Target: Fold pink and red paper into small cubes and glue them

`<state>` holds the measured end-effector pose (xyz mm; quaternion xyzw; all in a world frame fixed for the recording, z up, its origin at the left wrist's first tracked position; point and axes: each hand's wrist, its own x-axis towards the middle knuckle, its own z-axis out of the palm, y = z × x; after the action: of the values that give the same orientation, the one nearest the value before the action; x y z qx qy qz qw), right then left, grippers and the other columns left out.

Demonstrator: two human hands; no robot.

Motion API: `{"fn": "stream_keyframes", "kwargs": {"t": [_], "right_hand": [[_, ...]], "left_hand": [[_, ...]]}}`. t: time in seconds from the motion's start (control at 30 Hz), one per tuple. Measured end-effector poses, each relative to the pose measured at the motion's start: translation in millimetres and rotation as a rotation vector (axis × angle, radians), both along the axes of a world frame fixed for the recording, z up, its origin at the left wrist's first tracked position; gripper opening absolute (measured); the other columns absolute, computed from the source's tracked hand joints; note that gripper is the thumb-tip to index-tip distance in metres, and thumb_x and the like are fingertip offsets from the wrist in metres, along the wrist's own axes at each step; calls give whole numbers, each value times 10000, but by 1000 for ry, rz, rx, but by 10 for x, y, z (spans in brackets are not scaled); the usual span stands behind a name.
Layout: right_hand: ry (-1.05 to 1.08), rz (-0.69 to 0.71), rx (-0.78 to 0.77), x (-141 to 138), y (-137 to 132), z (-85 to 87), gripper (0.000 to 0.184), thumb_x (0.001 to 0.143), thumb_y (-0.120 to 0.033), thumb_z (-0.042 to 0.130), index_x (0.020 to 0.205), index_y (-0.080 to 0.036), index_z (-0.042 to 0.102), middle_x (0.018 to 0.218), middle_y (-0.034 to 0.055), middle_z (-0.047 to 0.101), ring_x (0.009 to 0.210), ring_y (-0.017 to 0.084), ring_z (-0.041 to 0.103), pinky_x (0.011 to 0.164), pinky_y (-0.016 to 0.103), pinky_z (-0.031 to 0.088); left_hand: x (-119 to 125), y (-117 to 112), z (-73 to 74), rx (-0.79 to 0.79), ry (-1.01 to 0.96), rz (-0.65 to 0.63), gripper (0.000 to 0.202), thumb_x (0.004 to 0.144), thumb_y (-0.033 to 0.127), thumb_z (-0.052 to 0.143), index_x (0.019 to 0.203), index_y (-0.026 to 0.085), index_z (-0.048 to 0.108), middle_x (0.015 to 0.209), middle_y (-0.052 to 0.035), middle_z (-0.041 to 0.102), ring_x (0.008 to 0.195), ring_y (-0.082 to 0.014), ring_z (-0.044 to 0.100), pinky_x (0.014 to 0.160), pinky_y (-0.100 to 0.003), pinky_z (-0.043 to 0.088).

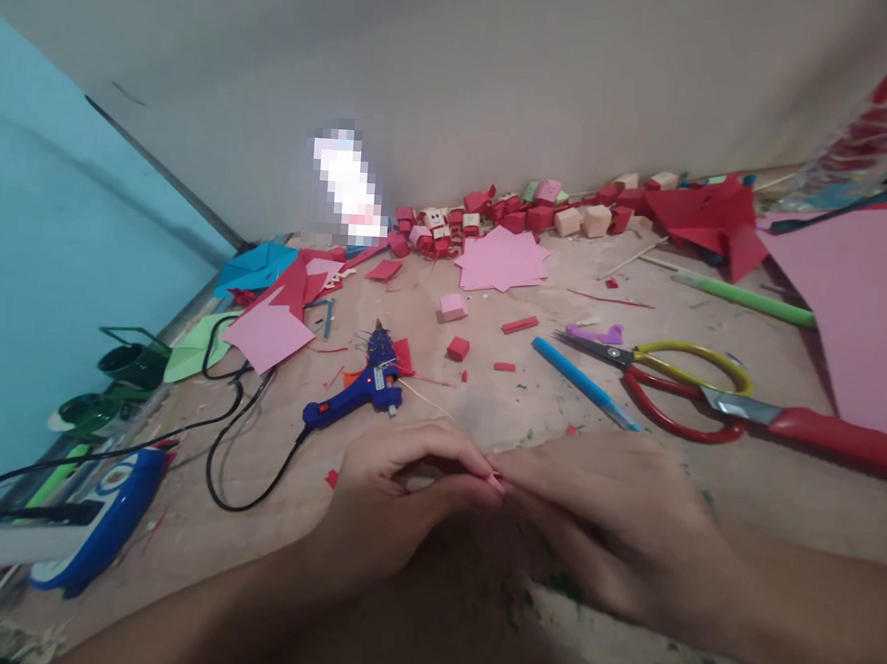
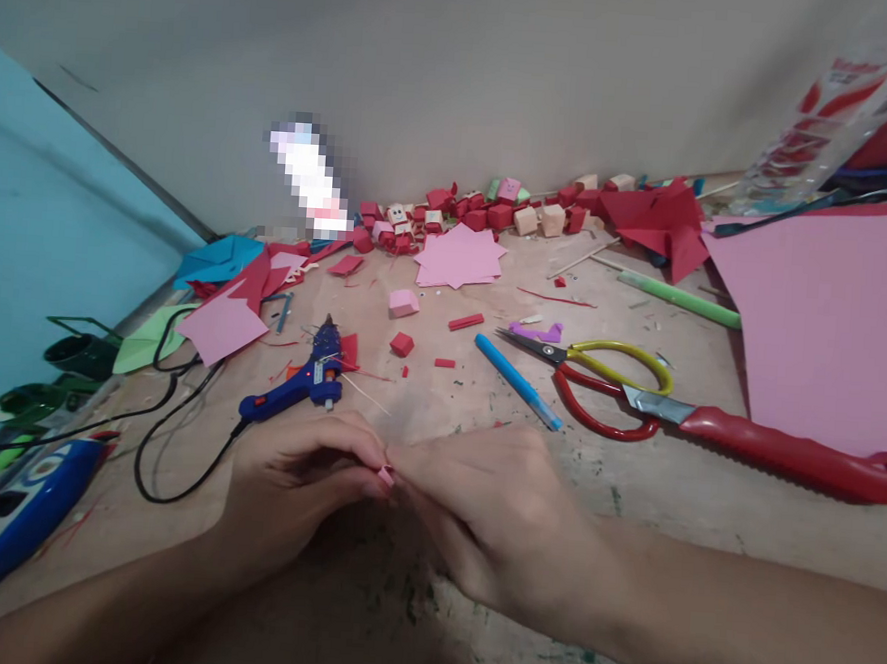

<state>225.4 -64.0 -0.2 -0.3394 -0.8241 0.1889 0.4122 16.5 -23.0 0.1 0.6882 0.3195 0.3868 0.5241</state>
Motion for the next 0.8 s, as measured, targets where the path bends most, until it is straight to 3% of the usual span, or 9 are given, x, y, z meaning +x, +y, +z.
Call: {"fn": "stream_keyframes", "kwargs": {"t": [0.2,0.37,0.6,0.8], "right_hand": [[-18,17,-58,-7,-4,13,277,983,-67,480,1131,-206,668,755,-9,733,601,109,637,562,236,417],[-16,21,-77,-1,15,6,199,1007,-113,496,983,-179,682,726,3,729,582,110,639,552,239,417],[49,43,-88,-6,21,-19,185,1008,-123,530,1005,-168,709,814,36,784,652,130,698,597,242,478],[118,-18,-221,-19,62,11,158,995,-154,602,949,-150,753,784,20,776,655,107,694,624,207,507]], "left_hand": [[0,13,25,95,51,32,104,814,87,815,823,185,785,779,-9,774,705,-131,707,668,-200,560],[-7,15,51,180,97,23,121,836,62,785,827,181,763,798,2,772,731,-117,699,708,-187,546],[-39,16,63,192,140,-29,98,888,91,738,836,174,732,784,4,723,728,-116,658,681,-195,506],[-31,54,63,128,127,4,121,840,79,783,807,189,743,774,24,729,711,-92,656,678,-161,507]]}}
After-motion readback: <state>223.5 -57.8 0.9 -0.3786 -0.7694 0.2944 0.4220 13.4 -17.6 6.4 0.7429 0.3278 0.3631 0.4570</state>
